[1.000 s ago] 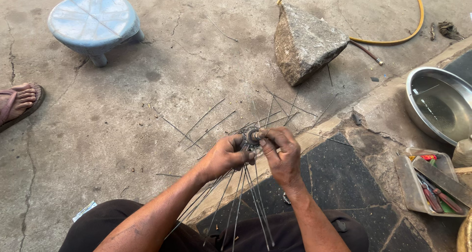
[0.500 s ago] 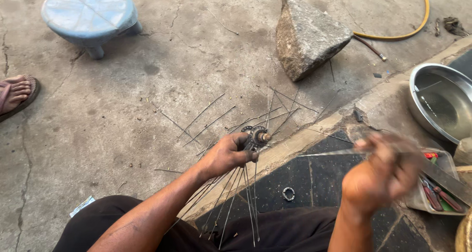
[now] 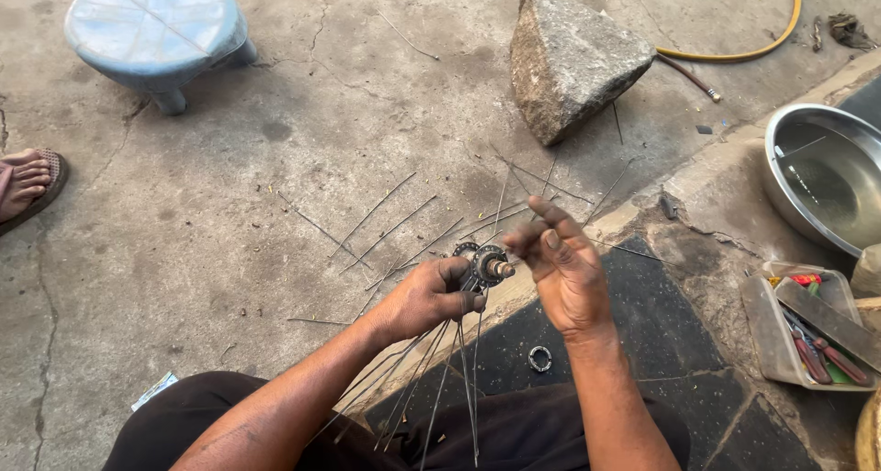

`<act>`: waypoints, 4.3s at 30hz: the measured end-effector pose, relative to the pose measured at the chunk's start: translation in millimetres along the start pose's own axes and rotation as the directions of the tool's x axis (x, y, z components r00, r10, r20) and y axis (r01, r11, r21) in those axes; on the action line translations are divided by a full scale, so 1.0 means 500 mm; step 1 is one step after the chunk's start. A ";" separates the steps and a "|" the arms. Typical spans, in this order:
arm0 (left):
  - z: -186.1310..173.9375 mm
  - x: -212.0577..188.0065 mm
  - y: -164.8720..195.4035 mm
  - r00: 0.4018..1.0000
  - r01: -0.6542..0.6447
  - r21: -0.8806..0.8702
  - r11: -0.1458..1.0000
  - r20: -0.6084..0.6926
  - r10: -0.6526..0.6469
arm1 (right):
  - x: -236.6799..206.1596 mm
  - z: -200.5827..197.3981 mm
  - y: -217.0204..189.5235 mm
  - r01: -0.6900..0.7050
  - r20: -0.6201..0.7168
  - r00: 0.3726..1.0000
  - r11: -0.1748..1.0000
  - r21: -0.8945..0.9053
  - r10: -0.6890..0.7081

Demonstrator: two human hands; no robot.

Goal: The person sits on the floor and installs multiple metal spokes into a bicycle hub, one at a time, using both hands to align and press each spoke into place. The person occasionally pauses to adjust the hub or pick up additional spokes from the floor.

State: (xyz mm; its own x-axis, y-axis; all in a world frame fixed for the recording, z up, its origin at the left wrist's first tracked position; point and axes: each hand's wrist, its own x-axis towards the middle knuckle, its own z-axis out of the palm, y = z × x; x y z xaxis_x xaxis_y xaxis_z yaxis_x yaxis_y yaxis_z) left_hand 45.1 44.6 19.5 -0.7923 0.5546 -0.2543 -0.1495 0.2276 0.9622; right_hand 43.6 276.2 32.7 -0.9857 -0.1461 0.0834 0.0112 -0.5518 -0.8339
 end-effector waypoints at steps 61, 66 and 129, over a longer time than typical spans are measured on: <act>-0.040 0.012 -0.016 0.996 -0.073 -0.316 0.946 -0.074 0.052 | -0.037 0.075 0.025 0.393 0.352 0.920 0.424 -0.816 -0.174; -0.043 0.010 -0.014 0.996 -0.071 -0.310 0.948 -0.070 0.051 | -0.035 0.080 0.010 0.435 0.373 0.900 0.550 -0.713 -0.227; -0.061 0.027 -0.055 0.979 -0.115 -0.629 0.769 -0.203 -0.020 | -0.002 0.035 0.058 -0.106 0.208 0.892 0.634 -0.766 0.401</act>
State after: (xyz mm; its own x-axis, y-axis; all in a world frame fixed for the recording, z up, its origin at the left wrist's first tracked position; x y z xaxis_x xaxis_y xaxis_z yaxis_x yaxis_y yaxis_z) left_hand 20.7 21.5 -7.2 -0.8927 0.3760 -0.2485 -0.3961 -0.3917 0.8305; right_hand 47.8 246.2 17.9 -0.8400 -0.5226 -0.1460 -0.0173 0.2947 -0.9554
